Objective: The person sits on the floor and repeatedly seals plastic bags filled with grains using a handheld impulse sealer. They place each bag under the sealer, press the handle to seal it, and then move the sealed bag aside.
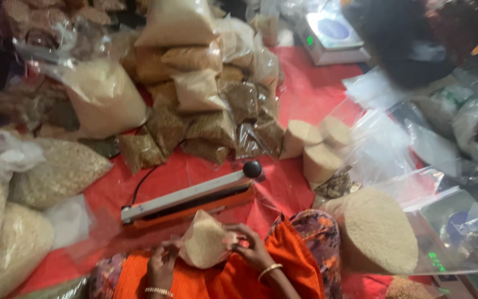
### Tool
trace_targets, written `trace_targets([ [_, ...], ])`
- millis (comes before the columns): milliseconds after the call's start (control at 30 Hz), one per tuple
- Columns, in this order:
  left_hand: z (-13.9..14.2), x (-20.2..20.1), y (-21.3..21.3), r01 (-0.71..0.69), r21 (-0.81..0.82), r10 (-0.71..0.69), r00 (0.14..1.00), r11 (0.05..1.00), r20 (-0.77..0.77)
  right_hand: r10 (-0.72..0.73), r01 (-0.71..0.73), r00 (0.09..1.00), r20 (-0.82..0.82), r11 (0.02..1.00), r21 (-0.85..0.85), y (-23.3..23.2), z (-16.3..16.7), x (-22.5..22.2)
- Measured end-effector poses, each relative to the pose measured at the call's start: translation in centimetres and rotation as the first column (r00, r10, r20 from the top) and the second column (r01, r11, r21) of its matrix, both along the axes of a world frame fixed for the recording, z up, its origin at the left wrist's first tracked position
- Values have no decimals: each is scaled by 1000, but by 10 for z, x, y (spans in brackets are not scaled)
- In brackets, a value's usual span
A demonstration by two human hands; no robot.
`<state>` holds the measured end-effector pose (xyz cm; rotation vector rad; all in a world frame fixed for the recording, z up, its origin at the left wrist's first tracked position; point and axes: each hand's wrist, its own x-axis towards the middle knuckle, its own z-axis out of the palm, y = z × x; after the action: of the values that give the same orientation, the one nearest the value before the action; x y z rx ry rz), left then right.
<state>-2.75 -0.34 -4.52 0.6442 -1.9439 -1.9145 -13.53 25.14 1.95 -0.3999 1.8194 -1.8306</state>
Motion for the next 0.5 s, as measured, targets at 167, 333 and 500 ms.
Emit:
trace_targets([
  [167, 0, 3, 1, -21, -148, 17, 1000, 989, -26, -173, 158, 948, -268, 984, -78, -13, -26, 6],
  [333, 16, 6, 7, -126, -348, 117, 992, 929, -47, -372, 379, 907, -200, 925, -4, -22, -47, 4],
  [500, 29, -10, 17, -156, -66, 156, 988, 986, -4, -487, 517, 842, -231, 852, 86, -22, -30, -24],
])
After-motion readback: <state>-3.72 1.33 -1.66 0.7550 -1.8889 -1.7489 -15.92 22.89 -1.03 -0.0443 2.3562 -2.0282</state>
